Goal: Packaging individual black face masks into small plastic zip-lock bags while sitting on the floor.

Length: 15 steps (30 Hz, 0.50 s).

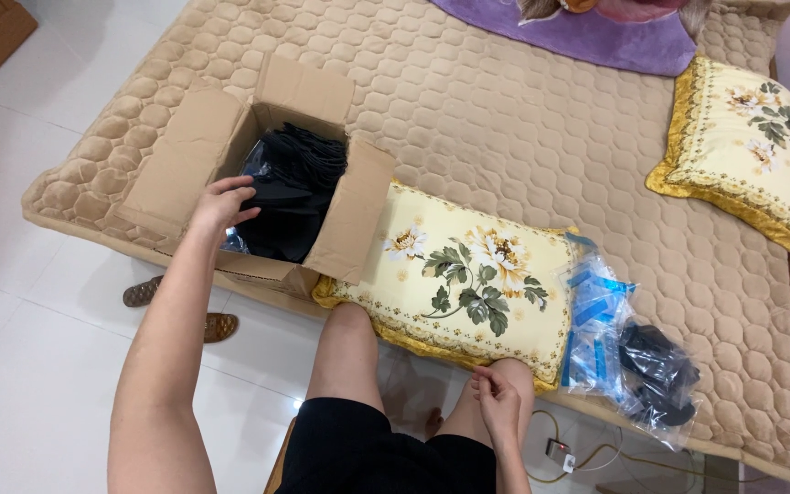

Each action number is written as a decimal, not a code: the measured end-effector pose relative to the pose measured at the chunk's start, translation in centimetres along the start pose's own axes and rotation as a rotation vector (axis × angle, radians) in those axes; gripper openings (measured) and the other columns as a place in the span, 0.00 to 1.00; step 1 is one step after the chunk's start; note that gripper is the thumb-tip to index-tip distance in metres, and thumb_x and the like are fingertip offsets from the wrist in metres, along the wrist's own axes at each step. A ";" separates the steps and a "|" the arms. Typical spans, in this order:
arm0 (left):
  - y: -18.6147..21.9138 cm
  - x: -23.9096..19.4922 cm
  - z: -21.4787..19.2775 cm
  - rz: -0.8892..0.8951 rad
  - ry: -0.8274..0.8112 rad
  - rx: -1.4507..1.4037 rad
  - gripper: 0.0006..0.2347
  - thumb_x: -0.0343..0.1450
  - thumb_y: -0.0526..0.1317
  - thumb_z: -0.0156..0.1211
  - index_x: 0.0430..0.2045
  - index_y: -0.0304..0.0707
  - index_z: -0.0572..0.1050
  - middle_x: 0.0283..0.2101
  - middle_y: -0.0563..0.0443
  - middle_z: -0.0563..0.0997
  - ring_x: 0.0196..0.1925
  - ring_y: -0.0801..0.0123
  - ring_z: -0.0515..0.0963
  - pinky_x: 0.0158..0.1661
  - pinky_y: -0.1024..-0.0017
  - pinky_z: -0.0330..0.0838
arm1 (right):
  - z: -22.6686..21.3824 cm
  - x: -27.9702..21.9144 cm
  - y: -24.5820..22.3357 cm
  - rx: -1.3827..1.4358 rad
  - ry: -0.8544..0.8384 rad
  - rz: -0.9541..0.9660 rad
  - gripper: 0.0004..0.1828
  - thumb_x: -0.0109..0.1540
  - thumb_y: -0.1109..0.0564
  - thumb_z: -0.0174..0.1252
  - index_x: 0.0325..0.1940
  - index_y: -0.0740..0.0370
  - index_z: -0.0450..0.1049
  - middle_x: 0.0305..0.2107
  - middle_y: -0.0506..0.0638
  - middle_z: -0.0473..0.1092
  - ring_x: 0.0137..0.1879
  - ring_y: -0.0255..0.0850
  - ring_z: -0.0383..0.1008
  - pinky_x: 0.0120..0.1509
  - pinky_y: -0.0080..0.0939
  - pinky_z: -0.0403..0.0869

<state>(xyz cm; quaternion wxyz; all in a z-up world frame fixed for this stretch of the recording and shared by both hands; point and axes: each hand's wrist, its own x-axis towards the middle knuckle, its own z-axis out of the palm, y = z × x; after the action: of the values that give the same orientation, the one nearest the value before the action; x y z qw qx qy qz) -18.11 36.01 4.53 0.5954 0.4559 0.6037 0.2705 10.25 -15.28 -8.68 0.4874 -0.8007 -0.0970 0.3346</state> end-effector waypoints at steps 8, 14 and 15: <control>0.2 -1.2 0.2 0.073 -0.014 0.538 0.31 0.55 0.38 0.79 0.55 0.32 0.74 0.50 0.38 0.72 0.48 0.55 0.77 0.52 0.67 0.72 | 1.1 -0.3 -1.5 -0.046 -0.016 -0.021 0.14 0.65 0.64 0.53 0.49 0.67 0.83 0.37 0.55 0.81 0.40 0.40 0.81 0.43 0.36 0.79; 0.1 -1.7 1.4 0.127 0.067 0.880 0.33 0.56 0.34 0.79 0.58 0.39 0.71 0.62 0.39 0.58 0.61 0.44 0.71 0.63 0.56 0.67 | 0.8 -0.1 -0.7 -0.026 -0.014 -0.044 0.14 0.65 0.64 0.53 0.49 0.68 0.82 0.36 0.55 0.81 0.39 0.41 0.80 0.41 0.36 0.78; -0.2 -1.5 1.6 0.167 0.097 0.893 0.31 0.56 0.33 0.78 0.55 0.39 0.72 0.61 0.39 0.57 0.59 0.43 0.72 0.60 0.56 0.69 | 0.7 -0.1 -0.6 -0.033 -0.009 -0.043 0.13 0.65 0.64 0.54 0.49 0.68 0.83 0.37 0.56 0.81 0.39 0.41 0.81 0.41 0.37 0.78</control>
<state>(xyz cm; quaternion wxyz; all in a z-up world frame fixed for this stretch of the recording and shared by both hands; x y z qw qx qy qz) -16.84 34.30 4.87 0.2878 0.7018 0.6496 0.0520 9.86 -14.56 -8.33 0.4807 -0.8049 -0.1217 0.3259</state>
